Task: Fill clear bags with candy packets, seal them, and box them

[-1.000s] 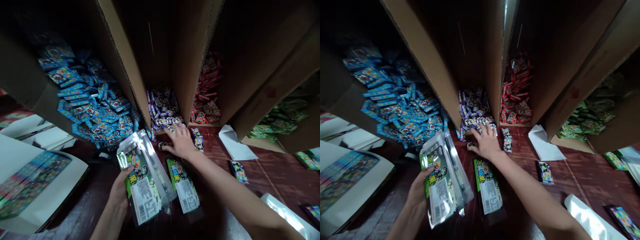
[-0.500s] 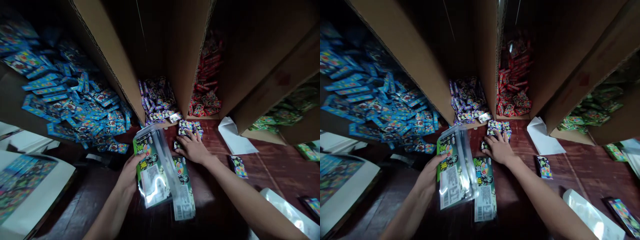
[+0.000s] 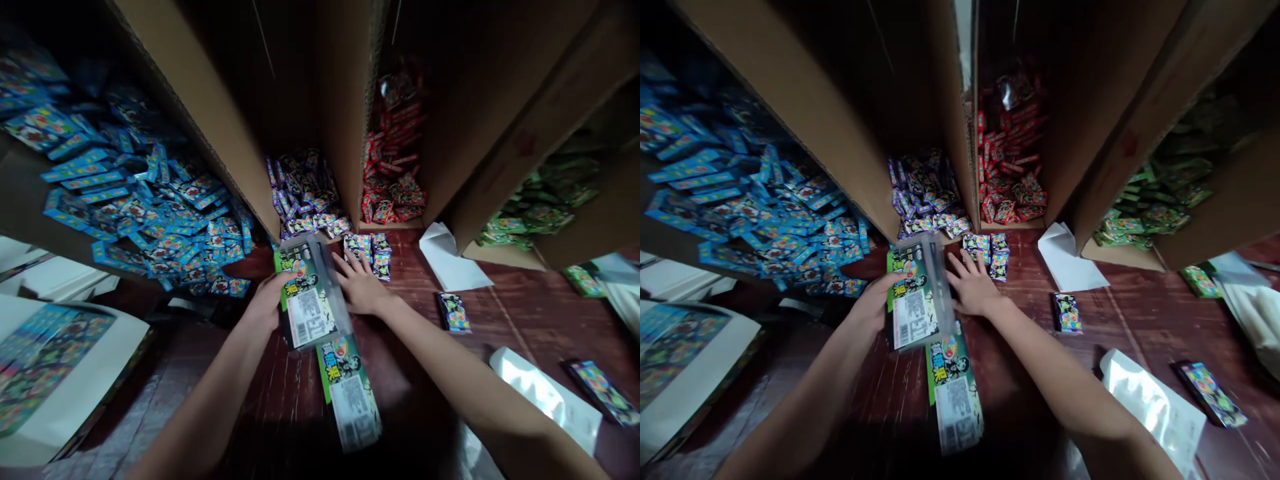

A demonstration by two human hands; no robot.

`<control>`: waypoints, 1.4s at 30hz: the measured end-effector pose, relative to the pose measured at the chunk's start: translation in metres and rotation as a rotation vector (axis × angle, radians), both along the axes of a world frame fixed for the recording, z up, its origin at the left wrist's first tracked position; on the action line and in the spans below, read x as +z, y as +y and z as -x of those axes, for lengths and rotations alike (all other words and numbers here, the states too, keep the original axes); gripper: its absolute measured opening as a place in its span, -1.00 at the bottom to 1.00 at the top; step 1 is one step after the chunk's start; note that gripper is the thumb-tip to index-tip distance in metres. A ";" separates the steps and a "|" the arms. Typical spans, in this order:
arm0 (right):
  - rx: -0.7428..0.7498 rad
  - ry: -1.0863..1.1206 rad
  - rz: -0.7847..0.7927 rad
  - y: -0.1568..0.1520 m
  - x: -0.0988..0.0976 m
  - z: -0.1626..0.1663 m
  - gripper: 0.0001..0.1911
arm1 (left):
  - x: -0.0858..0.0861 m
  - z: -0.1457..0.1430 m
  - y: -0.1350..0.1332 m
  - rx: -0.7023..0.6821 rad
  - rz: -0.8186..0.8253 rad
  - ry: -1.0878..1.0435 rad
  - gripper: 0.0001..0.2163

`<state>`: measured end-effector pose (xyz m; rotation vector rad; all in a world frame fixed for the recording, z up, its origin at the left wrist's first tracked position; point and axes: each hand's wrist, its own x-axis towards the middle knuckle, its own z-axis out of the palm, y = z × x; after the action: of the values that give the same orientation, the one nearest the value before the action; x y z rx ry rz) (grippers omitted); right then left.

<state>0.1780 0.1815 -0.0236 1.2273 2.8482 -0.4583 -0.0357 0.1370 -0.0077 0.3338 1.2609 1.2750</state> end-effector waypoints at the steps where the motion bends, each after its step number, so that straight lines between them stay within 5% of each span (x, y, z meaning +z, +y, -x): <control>1: -0.010 -0.028 0.017 0.013 -0.001 0.007 -0.12 | 0.002 0.001 -0.002 -0.005 -0.009 0.006 -0.67; 5: -0.064 -0.115 0.108 0.041 -0.009 0.022 -0.04 | 0.005 0.008 -0.015 -0.003 -0.026 0.043 -0.64; 14: -0.250 -0.103 0.017 0.027 -0.006 -0.043 -0.19 | 0.009 0.037 -0.039 0.060 0.049 0.122 -0.63; 18: 0.110 0.078 -0.025 0.017 -0.001 0.004 -0.02 | 0.015 0.030 -0.035 0.052 0.015 0.071 -0.64; 21: 0.255 0.087 0.035 0.024 -0.005 0.035 -0.40 | 0.017 0.023 -0.029 0.048 0.015 0.020 -0.65; 23: 0.133 0.110 0.015 0.035 -0.008 0.031 -0.54 | 0.016 0.020 -0.023 0.030 0.036 -0.005 -0.66; 30: -0.484 0.424 0.026 0.031 -0.002 -0.061 -0.39 | 0.003 -0.028 0.011 -0.050 0.052 -0.039 -0.72; 36: -0.587 0.793 0.518 -0.037 -0.004 -0.061 -0.42 | -0.008 -0.094 0.031 -0.174 -0.059 0.013 -0.65; 40: -0.647 1.001 0.807 -0.044 -0.010 -0.061 -0.43 | -0.008 -0.091 0.017 -0.164 -0.141 0.210 -0.51; 42: -0.636 0.989 0.830 -0.037 -0.014 -0.067 -0.46 | -0.005 -0.074 -0.007 -0.160 -0.296 0.490 -0.37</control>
<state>0.2447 0.1448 -0.0376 1.9381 2.0297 -2.4978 0.0382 0.1298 -0.0131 0.9879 1.4132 1.2838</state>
